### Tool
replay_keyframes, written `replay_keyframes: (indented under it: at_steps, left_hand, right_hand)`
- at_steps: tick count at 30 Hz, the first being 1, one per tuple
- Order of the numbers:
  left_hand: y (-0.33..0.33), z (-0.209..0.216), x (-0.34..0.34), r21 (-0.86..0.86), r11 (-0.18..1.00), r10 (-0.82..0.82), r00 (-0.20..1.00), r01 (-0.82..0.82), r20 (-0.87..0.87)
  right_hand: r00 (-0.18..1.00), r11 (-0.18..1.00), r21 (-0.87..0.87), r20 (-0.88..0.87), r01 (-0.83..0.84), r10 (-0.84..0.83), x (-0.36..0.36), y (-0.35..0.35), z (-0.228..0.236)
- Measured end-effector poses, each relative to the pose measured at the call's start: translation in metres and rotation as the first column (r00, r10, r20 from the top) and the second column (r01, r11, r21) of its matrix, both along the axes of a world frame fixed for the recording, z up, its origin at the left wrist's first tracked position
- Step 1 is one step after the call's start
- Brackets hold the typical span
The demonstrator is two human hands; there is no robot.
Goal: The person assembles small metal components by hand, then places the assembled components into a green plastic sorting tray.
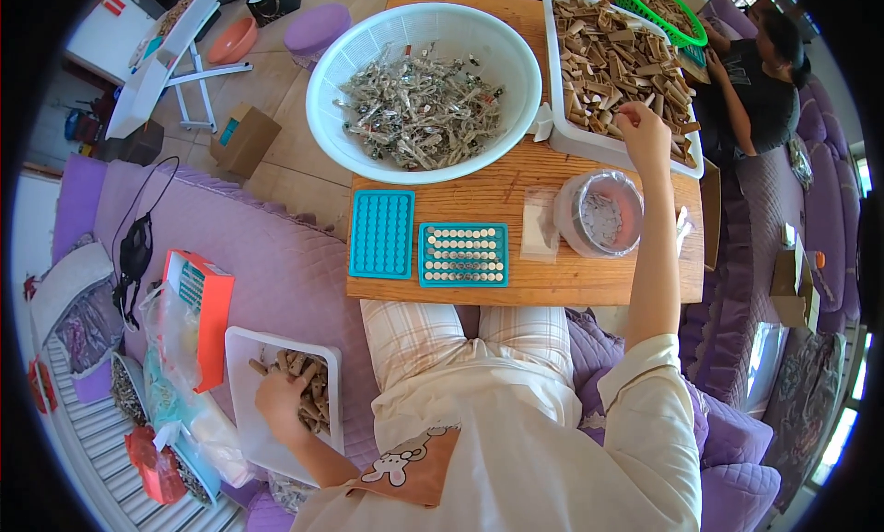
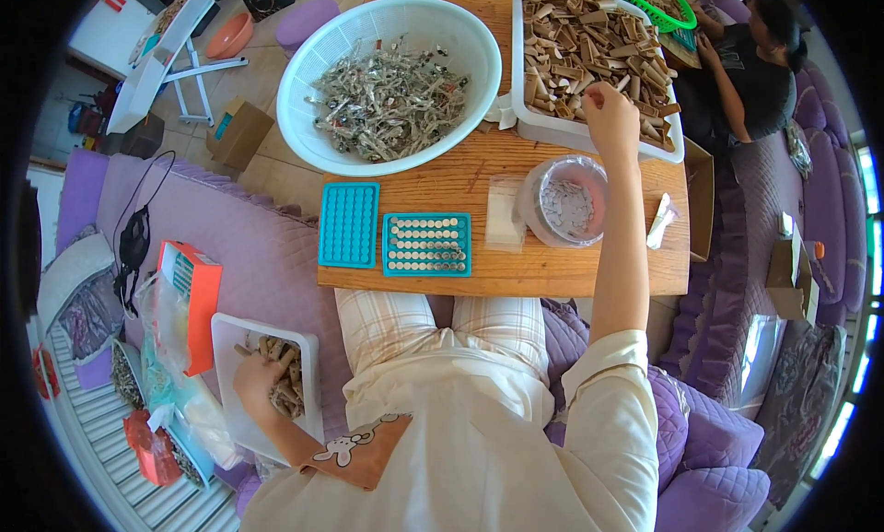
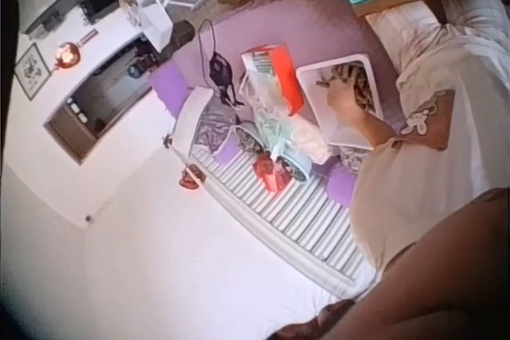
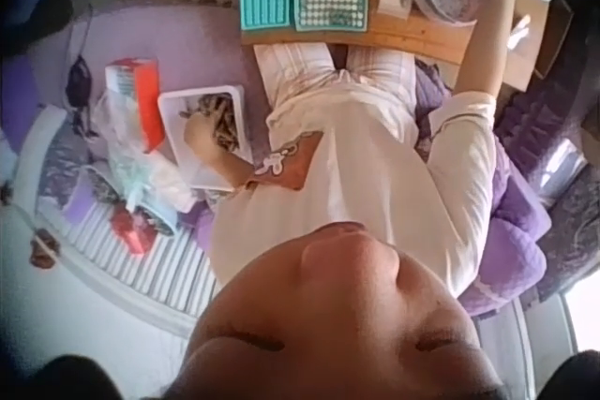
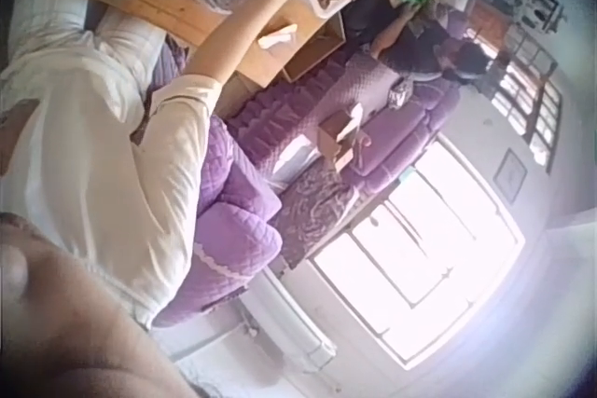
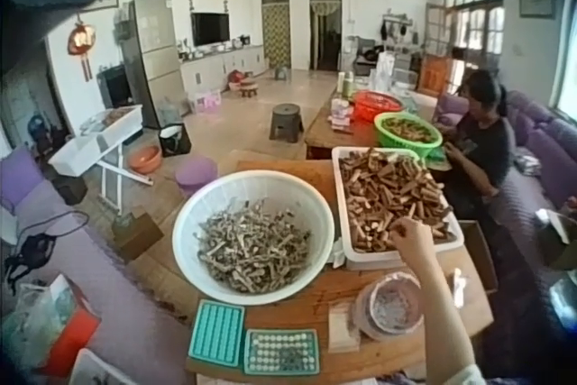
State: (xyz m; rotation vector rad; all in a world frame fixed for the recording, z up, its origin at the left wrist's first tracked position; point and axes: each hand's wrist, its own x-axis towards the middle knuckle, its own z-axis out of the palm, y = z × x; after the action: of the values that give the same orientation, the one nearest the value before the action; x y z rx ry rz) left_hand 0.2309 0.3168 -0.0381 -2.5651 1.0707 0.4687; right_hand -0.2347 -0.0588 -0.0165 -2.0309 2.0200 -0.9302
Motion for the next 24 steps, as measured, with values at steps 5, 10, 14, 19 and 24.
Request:
replay_keyframes:
  at_steps: [5, 10, 14, 19, 24]
  left_hand:
    - [-0.075, 0.039, -0.032, -0.460, 0.846, -0.280, 0.959, 0.272, 0.051]
    - [-0.184, 0.062, -0.086, -0.871, 0.466, -0.607, 0.772, 0.155, -0.187]
    - [-0.264, 0.048, -0.109, -0.889, 0.427, -0.659, 0.730, 0.164, -0.181]
    - [-0.338, 0.019, -0.105, -0.816, 0.327, -0.622, 0.758, 0.478, 0.195]
    - [-0.369, 0.015, -0.090, -0.671, 0.603, -0.624, 0.779, 0.431, -0.061]
  right_hand:
    - [0.988, 0.940, 0.329, -0.092, -0.088, 0.124, 0.011, -0.023, -0.001]
    - [0.983, 0.913, 0.403, -0.132, -0.064, 0.128, 0.016, -0.026, -0.005]
    - [0.994, 0.984, 0.168, -0.080, -0.066, 0.080, 0.004, -0.025, -0.019]
    - [0.985, 0.998, -0.052, 0.167, -0.031, 0.039, 0.007, -0.015, -0.002]
    - [0.724, 0.995, 0.098, 0.689, -0.033, -0.044, -0.007, -0.016, -0.004]
